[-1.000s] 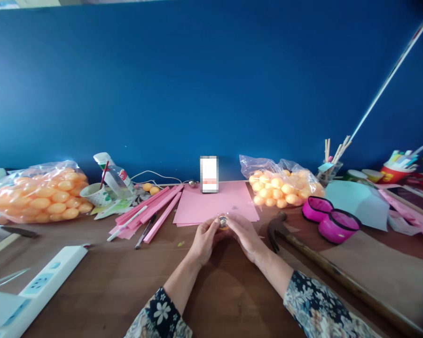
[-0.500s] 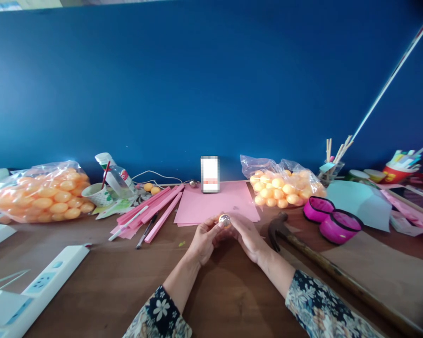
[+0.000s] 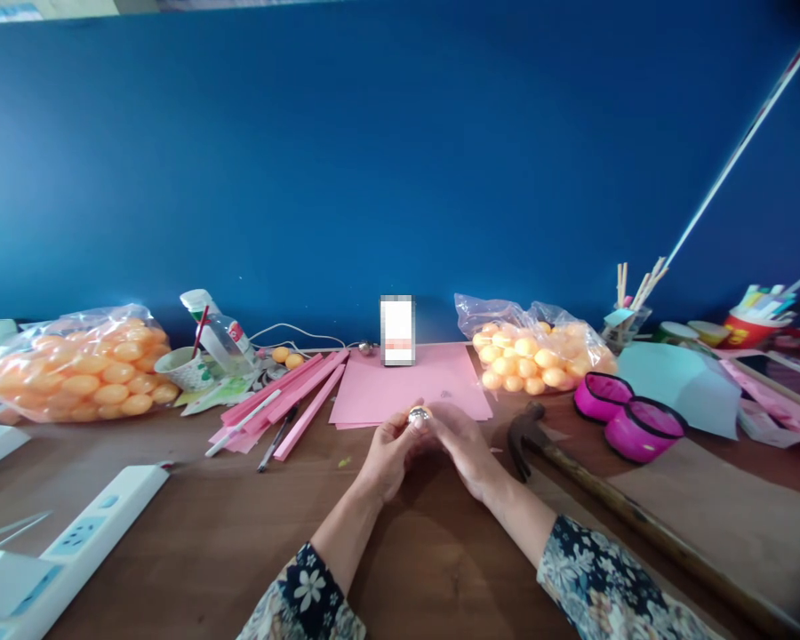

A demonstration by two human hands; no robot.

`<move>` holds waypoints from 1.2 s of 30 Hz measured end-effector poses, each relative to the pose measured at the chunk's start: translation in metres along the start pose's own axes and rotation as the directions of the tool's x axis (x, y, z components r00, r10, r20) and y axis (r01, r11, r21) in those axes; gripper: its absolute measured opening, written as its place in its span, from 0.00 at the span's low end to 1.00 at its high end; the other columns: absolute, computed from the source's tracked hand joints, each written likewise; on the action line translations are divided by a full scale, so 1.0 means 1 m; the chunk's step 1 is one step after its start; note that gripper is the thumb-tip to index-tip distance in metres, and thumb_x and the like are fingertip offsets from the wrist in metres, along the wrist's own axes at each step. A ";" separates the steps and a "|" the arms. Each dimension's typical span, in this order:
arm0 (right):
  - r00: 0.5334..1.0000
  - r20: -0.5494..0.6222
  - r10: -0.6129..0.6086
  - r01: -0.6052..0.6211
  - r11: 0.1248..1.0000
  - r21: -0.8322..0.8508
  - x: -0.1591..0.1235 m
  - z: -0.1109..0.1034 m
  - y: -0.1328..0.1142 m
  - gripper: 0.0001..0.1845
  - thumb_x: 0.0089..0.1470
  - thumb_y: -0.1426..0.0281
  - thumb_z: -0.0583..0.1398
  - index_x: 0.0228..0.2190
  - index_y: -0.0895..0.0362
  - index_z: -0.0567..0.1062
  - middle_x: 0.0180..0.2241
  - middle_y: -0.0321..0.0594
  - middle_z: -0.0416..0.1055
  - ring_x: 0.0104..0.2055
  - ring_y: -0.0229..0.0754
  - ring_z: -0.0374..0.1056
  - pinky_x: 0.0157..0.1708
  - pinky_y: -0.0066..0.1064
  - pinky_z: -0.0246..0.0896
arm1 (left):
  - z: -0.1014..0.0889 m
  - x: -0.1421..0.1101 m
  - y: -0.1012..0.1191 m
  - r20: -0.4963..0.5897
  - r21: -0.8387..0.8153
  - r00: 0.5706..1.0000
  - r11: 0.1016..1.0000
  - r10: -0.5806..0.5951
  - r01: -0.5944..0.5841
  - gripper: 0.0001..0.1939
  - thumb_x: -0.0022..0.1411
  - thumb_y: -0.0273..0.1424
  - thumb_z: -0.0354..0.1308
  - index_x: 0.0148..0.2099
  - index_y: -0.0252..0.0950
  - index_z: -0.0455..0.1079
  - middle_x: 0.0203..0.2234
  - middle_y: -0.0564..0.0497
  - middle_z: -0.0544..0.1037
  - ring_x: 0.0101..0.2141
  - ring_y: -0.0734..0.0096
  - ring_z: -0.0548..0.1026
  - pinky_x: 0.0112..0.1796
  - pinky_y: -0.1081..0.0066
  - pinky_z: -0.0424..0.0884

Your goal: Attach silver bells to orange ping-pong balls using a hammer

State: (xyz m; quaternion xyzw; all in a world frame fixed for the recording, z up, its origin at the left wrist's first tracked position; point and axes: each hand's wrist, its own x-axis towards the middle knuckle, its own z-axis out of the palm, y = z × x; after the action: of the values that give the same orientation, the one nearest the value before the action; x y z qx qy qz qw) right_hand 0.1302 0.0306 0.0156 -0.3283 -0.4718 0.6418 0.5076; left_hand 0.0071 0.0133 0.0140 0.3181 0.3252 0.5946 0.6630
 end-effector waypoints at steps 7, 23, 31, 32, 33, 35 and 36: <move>0.992 -0.111 -0.067 0.049 0.986 -0.161 0.000 -0.003 0.007 0.19 0.46 0.58 0.61 0.39 0.54 0.71 0.38 0.41 0.73 0.35 0.43 0.70 0.36 0.36 0.65 | -0.004 0.005 0.002 -0.043 0.012 0.998 0.999 0.036 -0.035 0.14 0.51 0.33 0.61 0.41 0.32 0.70 0.34 0.47 0.76 0.32 0.75 0.73 0.35 0.73 0.70; 0.855 0.203 -0.477 0.217 -0.025 -0.976 -0.089 -0.085 -0.048 0.14 0.52 0.66 0.55 0.42 0.54 0.68 0.41 0.45 0.69 0.44 0.50 0.64 0.46 0.42 0.57 | 0.002 -0.004 0.007 -0.109 0.122 0.992 0.991 0.069 -0.055 0.23 0.42 0.30 0.66 0.44 0.35 0.70 0.29 0.52 0.74 0.25 0.81 0.67 0.28 0.77 0.62; 0.938 0.139 -0.317 -0.001 -0.403 -0.915 -0.109 -0.156 -0.044 0.17 0.53 0.65 0.52 0.44 0.59 0.66 0.38 0.47 0.69 0.38 0.48 0.68 0.36 0.37 0.64 | 0.002 -0.004 0.005 -0.036 0.069 0.999 0.997 0.027 -0.025 0.21 0.43 0.32 0.67 0.42 0.35 0.69 0.34 0.50 0.74 0.32 0.75 0.71 0.35 0.72 0.67; 0.941 0.147 -0.304 0.006 -0.421 -0.907 -0.109 -0.158 -0.042 0.17 0.54 0.66 0.51 0.44 0.59 0.66 0.36 0.47 0.70 0.37 0.48 0.68 0.35 0.37 0.64 | 0.002 -0.004 0.005 -0.020 0.047 1.000 0.999 0.018 -0.018 0.22 0.43 0.32 0.66 0.43 0.36 0.69 0.34 0.50 0.74 0.32 0.75 0.72 0.36 0.71 0.67; 0.942 0.161 -0.295 0.016 -0.438 -0.899 -0.108 -0.159 -0.040 0.16 0.54 0.68 0.51 0.44 0.60 0.66 0.35 0.47 0.70 0.37 0.48 0.68 0.35 0.37 0.64 | 0.001 -0.004 0.004 -0.008 0.032 1.000 0.999 0.012 -0.011 0.23 0.44 0.32 0.66 0.45 0.36 0.69 0.34 0.50 0.74 0.32 0.75 0.72 0.36 0.72 0.67; 0.941 0.198 -0.276 0.049 -0.467 -0.883 -0.106 -0.161 -0.039 0.16 0.54 0.71 0.51 0.44 0.60 0.66 0.34 0.48 0.70 0.35 0.49 0.68 0.35 0.37 0.64 | 0.000 -0.003 0.003 0.003 0.021 1.000 1.000 -0.001 0.001 0.25 0.44 0.31 0.66 0.47 0.35 0.68 0.34 0.49 0.74 0.31 0.76 0.72 0.36 0.73 0.66; 0.940 0.216 -0.263 0.068 -0.477 -0.876 -0.105 -0.161 -0.039 0.16 0.54 0.72 0.50 0.44 0.61 0.66 0.33 0.48 0.70 0.35 0.49 0.68 0.35 0.38 0.64 | -0.001 -0.003 0.002 0.010 0.020 1.000 1.000 -0.006 0.005 0.25 0.44 0.31 0.66 0.47 0.35 0.68 0.34 0.49 0.75 0.31 0.76 0.73 0.35 0.74 0.65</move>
State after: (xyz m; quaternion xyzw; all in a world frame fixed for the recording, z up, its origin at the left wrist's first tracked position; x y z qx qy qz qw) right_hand 0.3167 -0.0246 -0.0083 -0.5553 -0.8055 -0.1736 0.1126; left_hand 0.0046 0.0102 0.0154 0.3268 0.3286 0.5879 0.6630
